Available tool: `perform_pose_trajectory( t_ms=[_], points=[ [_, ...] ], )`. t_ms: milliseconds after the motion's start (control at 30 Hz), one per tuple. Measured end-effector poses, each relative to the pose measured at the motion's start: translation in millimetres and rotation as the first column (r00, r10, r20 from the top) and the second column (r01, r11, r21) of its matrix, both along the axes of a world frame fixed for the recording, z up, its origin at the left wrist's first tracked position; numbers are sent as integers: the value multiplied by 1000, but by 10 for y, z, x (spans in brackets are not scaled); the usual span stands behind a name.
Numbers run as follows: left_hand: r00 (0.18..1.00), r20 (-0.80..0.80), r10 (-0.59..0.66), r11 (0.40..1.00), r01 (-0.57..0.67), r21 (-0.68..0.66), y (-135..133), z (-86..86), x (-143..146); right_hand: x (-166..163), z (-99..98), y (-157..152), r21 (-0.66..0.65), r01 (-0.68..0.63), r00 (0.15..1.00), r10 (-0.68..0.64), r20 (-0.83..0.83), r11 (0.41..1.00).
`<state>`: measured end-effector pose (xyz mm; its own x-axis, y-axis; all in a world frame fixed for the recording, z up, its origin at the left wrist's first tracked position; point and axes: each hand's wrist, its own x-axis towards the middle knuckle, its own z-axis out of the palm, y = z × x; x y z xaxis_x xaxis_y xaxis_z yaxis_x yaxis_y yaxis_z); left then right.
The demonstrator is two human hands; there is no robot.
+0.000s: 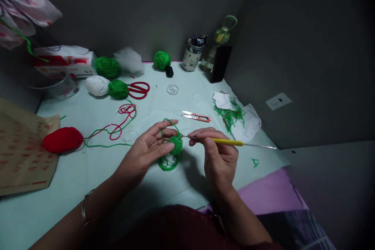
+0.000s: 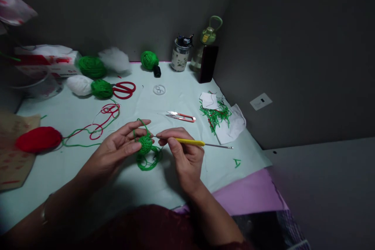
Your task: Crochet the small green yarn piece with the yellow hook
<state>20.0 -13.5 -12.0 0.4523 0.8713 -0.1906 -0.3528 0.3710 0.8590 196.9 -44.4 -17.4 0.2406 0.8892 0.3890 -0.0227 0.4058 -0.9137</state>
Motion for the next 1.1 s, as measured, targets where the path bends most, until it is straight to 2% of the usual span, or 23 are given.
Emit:
perform_pose_trajectory(
  t_ms=[200,400,533,633,700,767,867,967,1100],
  points=[
    [999,-46,-13,999,14,36,-2,24,-8,6,46,-16,42,-7,997,4,82,999],
    [999,-41,-27,998,30,58,1,-1,-15,18,65,-80,125,-12,942,-30,334,992],
    [999,-17,-34,999,34,14,1,16,17,-12,-36,-108,260,48,849,-176,498,964],
    [999,42,-28,1000,28,-13,-9,41,41,-48,-116,-116,326,71,814,-244,527,943],
    [997,64,-31,999,32,-20,-16,50,44,-68,-137,-116,320,70,849,-225,479,945],
    [997,71,-42,999,44,-23,-21,50,37,-79,-131,-105,260,50,912,-151,382,964],
    [996,76,-57,998,58,-11,-22,48,19,-75,-97,-61,125,-11,989,-7,145,992],
    [995,79,-56,998,56,2,-20,52,9,-43,-70,-12,21,-86,995,87,-51,996],
    [993,91,-73,997,72,18,-19,53,4,18,-43,5,-42,-173,977,166,-134,984]
  ],
)
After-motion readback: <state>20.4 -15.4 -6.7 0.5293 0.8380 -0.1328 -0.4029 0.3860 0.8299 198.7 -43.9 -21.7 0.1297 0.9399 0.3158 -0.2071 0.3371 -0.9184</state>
